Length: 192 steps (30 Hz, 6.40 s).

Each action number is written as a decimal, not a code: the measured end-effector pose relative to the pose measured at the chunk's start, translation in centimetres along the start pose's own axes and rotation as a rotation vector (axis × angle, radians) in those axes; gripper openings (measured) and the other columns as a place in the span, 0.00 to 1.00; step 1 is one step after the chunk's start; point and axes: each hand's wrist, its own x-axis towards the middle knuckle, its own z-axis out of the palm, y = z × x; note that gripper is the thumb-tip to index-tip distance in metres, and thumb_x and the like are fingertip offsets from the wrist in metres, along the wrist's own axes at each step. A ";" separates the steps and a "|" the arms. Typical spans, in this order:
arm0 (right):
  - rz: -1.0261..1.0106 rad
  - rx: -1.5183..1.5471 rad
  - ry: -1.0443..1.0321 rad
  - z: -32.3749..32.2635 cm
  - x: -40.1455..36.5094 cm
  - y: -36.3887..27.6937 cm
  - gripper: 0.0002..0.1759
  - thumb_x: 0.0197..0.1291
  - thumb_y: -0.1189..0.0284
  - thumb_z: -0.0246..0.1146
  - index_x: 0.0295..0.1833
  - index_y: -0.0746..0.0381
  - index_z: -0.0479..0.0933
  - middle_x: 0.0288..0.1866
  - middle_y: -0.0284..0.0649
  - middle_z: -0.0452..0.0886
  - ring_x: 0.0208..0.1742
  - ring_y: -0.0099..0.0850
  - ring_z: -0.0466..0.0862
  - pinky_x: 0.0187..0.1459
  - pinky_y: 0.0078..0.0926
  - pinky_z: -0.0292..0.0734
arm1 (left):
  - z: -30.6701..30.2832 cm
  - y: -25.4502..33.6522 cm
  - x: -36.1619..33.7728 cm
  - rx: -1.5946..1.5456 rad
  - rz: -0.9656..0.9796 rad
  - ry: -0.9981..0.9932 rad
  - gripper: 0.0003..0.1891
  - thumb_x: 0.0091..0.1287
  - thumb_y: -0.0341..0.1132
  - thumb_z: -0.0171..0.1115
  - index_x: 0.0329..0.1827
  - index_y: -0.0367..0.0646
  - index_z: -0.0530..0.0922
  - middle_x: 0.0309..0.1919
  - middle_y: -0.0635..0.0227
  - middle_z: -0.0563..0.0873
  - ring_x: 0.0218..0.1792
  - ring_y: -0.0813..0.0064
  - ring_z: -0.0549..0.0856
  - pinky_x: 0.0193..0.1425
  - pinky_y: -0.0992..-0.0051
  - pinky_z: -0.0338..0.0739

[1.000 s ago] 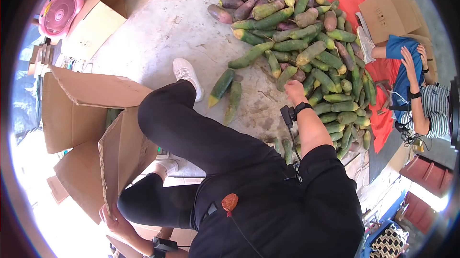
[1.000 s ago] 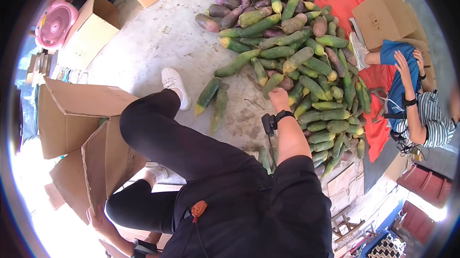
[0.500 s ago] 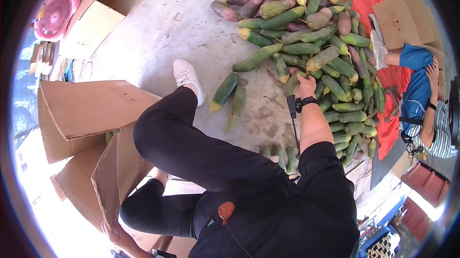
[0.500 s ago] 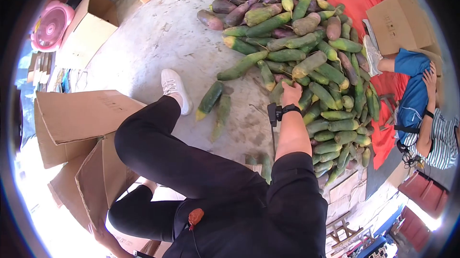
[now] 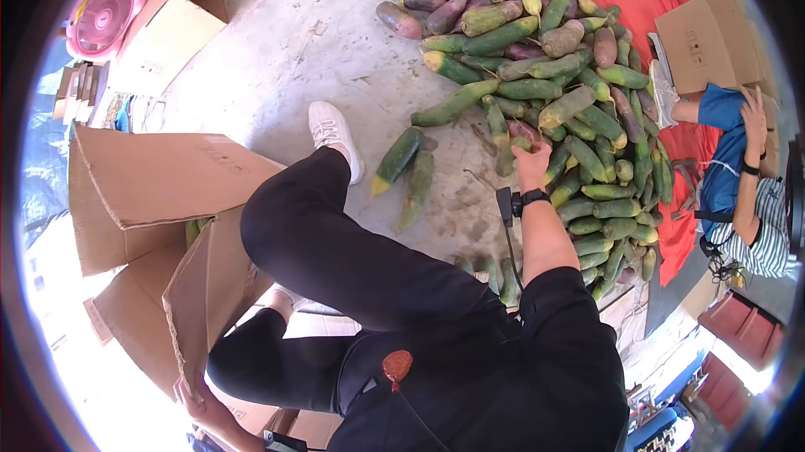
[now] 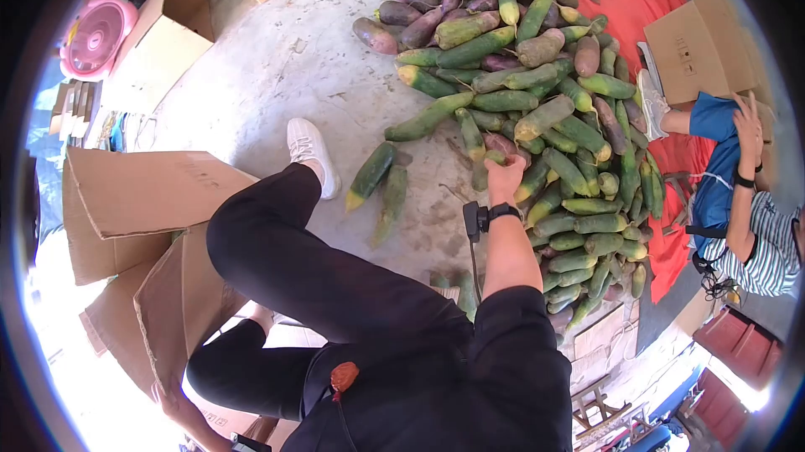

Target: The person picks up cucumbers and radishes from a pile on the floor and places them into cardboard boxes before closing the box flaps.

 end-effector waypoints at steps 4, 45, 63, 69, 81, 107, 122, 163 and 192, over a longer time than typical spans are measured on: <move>0.167 0.458 -0.047 -1.0 -2.4 -0.7 0.31 0.44 0.79 0.72 0.54 0.63 0.65 0.44 0.39 0.74 0.41 0.29 0.78 0.32 0.27 0.79 | 0.6 0.8 -0.3 -0.007 0.021 0.028 0.06 0.62 0.24 0.60 0.41 0.35 0.79 0.35 0.61 0.81 0.38 0.63 0.80 0.44 0.68 0.73; -0.808 1.341 -1.146 -6.6 -26.0 -42.6 0.23 0.57 0.77 0.65 0.57 0.67 0.67 0.49 0.40 0.78 0.48 0.27 0.79 0.46 0.23 0.75 | -0.6 3.7 -1.3 -0.093 0.018 0.203 0.15 0.57 0.23 0.66 0.48 0.41 0.81 0.41 0.63 0.83 0.42 0.67 0.83 0.48 0.71 0.77; -0.260 0.314 -0.466 -4.8 -10.4 -13.4 0.27 0.49 0.76 0.72 0.53 0.68 0.70 0.42 0.39 0.79 0.39 0.25 0.80 0.39 0.24 0.77 | -1.5 3.1 -2.0 0.030 -0.002 0.429 0.22 0.57 0.25 0.66 0.57 0.46 0.78 0.51 0.60 0.80 0.54 0.61 0.79 0.59 0.64 0.72; -0.057 0.260 -0.406 -5.6 -12.0 -10.2 0.29 0.46 0.75 0.73 0.54 0.69 0.70 0.43 0.40 0.79 0.39 0.25 0.80 0.37 0.22 0.76 | -1.5 3.5 -2.0 0.057 -0.082 0.414 0.21 0.60 0.28 0.65 0.59 0.49 0.77 0.52 0.64 0.81 0.54 0.65 0.79 0.59 0.63 0.72; -0.439 1.139 -0.768 -10.2 -19.5 -33.8 0.23 0.55 0.80 0.64 0.57 0.68 0.67 0.50 0.43 0.77 0.50 0.31 0.80 0.51 0.30 0.77 | -1.2 3.5 -1.4 0.106 -0.011 0.412 0.18 0.63 0.30 0.62 0.58 0.46 0.77 0.51 0.62 0.81 0.52 0.63 0.81 0.52 0.64 0.76; -0.511 0.164 -0.797 -1.3 -18.5 -21.8 0.16 0.51 0.70 0.65 0.46 0.65 0.77 0.42 0.45 0.82 0.45 0.33 0.82 0.46 0.30 0.76 | -0.5 0.6 -2.0 0.089 0.000 0.386 0.16 0.66 0.33 0.60 0.57 0.51 0.78 0.53 0.64 0.81 0.52 0.64 0.81 0.51 0.65 0.78; 0.068 -0.122 -0.593 -3.0 -7.7 -0.6 0.15 0.50 0.70 0.63 0.43 0.66 0.80 0.42 0.49 0.83 0.41 0.40 0.84 0.44 0.31 0.77 | -0.1 2.2 -1.3 0.090 -0.010 0.315 0.16 0.67 0.30 0.58 0.58 0.46 0.78 0.53 0.61 0.80 0.56 0.62 0.77 0.54 0.63 0.76; 0.402 0.687 -0.007 -4.7 3.1 -3.1 0.12 0.60 0.76 0.62 0.49 0.67 0.74 0.32 0.40 0.76 0.28 0.30 0.77 0.32 0.33 0.83 | -0.9 6.3 0.3 0.317 0.317 0.447 0.17 0.61 0.33 0.66 0.51 0.35 0.77 0.38 0.55 0.84 0.39 0.59 0.84 0.44 0.64 0.82; -0.349 -0.366 -0.647 -10.0 -8.3 -6.3 0.07 0.60 0.73 0.58 0.37 0.67 0.75 0.36 0.41 0.81 0.29 0.31 0.85 0.21 0.27 0.76 | -1.1 1.3 -2.3 0.051 -0.037 0.533 0.21 0.59 0.26 0.66 0.57 0.44 0.78 0.52 0.61 0.79 0.56 0.62 0.76 0.61 0.64 0.70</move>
